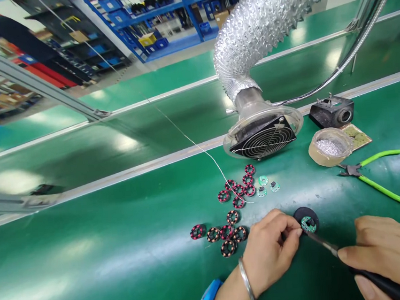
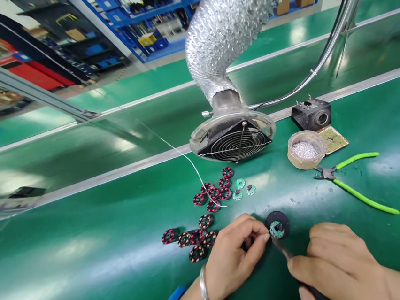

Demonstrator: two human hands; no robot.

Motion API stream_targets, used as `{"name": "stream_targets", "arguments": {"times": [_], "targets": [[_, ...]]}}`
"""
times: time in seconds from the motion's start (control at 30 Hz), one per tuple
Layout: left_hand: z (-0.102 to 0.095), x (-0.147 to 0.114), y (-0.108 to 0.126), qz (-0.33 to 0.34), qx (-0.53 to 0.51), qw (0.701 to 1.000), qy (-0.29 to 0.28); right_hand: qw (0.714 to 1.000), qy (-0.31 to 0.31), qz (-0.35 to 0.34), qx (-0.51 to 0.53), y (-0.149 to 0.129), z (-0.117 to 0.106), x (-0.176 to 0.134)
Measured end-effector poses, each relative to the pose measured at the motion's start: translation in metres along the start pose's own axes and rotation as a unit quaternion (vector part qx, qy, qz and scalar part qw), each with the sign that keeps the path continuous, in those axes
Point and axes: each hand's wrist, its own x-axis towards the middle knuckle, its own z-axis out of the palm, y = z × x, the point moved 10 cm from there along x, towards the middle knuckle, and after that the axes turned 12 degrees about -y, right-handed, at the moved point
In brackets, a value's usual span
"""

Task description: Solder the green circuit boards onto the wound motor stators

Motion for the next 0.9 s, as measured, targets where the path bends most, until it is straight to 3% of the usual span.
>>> {"name": "stream_targets", "arguments": {"times": [0.17,0.33,0.5,0.9], "targets": [[-0.0004,0.0008,0.0005,0.004,0.000,1.000,0.002,0.998,-0.021,-0.052,0.008,-0.0027,0.0012,0.0035],[0.0005,0.0008,0.0004,0.005,-0.002,1.000,0.002,0.998,0.022,0.055,-0.005,0.0058,-0.0011,0.0004],[0.0007,-0.0001,0.0004,0.007,0.000,1.000,0.003,0.998,-0.044,-0.054,0.007,-0.0036,0.0062,0.0060],[0.0018,0.0000,0.0008,0.009,0.008,1.000,0.005,0.998,-0.053,-0.037,0.012,-0.0006,0.0049,0.0055]]}}
